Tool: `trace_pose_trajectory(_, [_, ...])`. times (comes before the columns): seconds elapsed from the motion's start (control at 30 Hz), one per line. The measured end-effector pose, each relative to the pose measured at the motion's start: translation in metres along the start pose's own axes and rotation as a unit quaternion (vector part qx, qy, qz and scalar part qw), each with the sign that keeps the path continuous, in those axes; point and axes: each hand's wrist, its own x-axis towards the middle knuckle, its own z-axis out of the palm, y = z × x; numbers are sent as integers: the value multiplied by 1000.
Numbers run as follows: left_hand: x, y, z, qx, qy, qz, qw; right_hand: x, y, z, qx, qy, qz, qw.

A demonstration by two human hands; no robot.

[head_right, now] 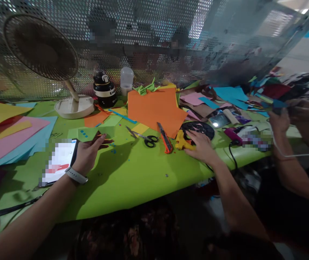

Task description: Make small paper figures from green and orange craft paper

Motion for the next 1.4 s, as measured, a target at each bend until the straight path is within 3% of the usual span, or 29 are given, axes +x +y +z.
trace_pose_trajectory(0.17, [1, 0, -1, 3, -1, 7, 1000, 11, -26, -10, -43, 27, 27, 998])
trace_pose_trajectory(0.27, [1, 1, -2, 4, 5, 12, 1000, 19, -42, -6, -100, 55, 0, 993])
trace_pose_trajectory(0.47, [1, 3, -2, 4, 3, 18, 1000, 21, -42, 7, -114, 136, -21, 984])
trace_pose_trajectory(0.63, [1, 7, 0, -11, 21, 9, 1000, 22, -51, -2, -62, 172, -10, 983])
trace_pose_trajectory(0.73, [1, 12, 1, -20, 37, 7, 999, 31, -83, -14, 7, 136, -40, 990])
trace_pose_trajectory(0.83, [1, 15, 1, -30, 52, 8, 998, 48, -133, -18, 63, 43, -109, 991])
trace_pose_trajectory(1.03, [2, 12, -2, -19, 55, 6, 998, 87, -222, 2, 120, -121, -232, 957])
trace_pose_trajectory(1.17, [2, 10, -3, -21, 62, 2, 998, 97, -245, 17, 98, -129, -261, 952])
trace_pose_trajectory(1.4, [2, 13, 0, -37, 54, 0, 998, 98, -249, 31, 75, -126, -269, 952])
